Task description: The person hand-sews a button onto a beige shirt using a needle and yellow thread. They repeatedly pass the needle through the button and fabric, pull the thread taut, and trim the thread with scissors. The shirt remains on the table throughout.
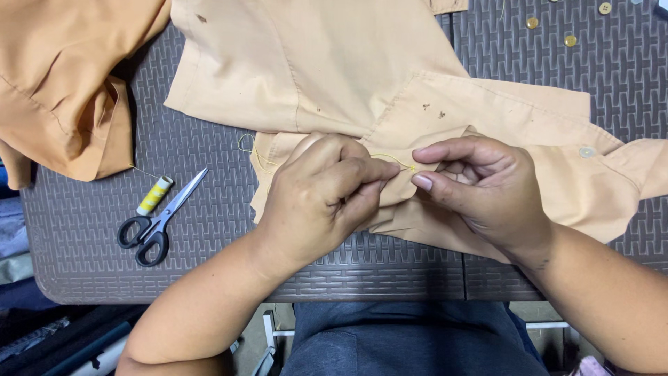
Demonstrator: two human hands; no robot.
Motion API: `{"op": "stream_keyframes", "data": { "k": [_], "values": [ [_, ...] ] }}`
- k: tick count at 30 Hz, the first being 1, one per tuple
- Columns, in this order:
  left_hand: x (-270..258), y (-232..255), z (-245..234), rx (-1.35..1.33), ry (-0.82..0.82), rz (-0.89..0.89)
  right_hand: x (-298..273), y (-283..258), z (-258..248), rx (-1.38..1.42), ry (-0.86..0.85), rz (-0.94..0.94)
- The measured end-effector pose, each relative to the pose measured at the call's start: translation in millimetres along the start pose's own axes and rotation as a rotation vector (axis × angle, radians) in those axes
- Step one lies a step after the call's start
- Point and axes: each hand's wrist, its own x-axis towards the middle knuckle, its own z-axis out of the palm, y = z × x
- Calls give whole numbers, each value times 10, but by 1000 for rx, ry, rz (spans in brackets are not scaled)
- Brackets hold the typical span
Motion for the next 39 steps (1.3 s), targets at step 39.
{"op": "stream_keyframes", "data": {
  "k": [39],
  "values": [
    [-21, -233, 156, -718, -240, -458, -16, 113, -20, 272, -83, 54]
  ]
}}
